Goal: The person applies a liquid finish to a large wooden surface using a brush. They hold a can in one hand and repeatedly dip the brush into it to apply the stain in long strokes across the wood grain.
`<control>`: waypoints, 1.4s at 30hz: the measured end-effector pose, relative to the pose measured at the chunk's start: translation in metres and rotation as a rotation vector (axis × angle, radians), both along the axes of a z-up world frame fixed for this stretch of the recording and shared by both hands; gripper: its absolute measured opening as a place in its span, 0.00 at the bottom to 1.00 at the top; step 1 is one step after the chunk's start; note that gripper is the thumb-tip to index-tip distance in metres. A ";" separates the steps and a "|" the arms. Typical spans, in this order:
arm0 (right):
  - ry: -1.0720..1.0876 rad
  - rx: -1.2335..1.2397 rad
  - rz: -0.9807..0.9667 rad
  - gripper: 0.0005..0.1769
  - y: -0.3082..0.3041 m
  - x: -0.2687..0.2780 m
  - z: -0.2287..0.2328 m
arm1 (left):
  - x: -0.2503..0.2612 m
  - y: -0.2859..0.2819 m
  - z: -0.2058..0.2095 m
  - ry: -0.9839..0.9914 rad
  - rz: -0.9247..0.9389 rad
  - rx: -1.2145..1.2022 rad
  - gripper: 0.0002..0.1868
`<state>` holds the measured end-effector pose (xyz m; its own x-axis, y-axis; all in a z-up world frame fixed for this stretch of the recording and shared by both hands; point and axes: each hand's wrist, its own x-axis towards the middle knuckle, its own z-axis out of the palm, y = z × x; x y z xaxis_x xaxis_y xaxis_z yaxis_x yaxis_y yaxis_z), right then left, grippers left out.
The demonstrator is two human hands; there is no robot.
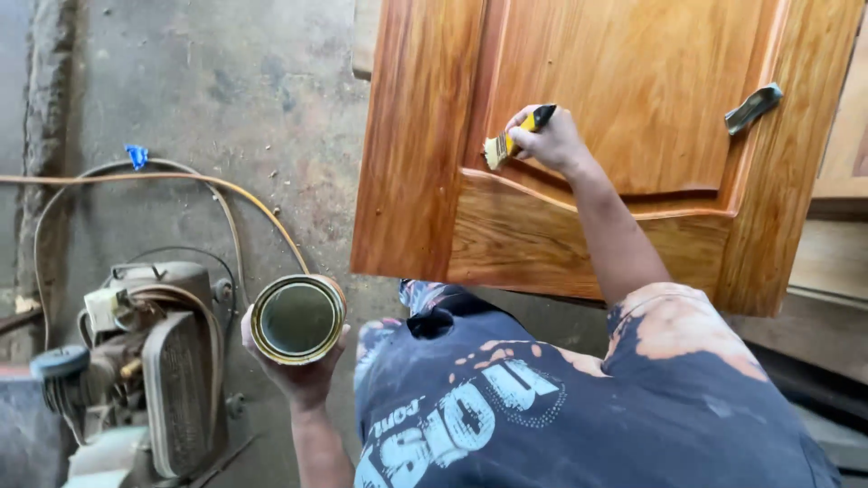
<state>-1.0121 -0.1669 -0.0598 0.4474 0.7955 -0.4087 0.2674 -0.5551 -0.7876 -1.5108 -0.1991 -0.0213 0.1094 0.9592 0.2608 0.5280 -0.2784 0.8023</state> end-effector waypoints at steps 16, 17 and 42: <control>-0.755 0.047 -0.581 0.06 0.081 -0.051 -0.044 | 0.054 0.327 -0.017 -0.333 -0.486 -0.551 0.58; -0.780 0.043 -0.560 0.06 0.092 -0.054 -0.070 | 0.054 0.347 -0.020 -0.325 -0.502 -0.633 0.58; -1.212 0.039 -1.263 0.18 0.172 -0.147 -0.127 | 0.280 0.529 -0.012 -0.136 -1.296 -0.853 0.70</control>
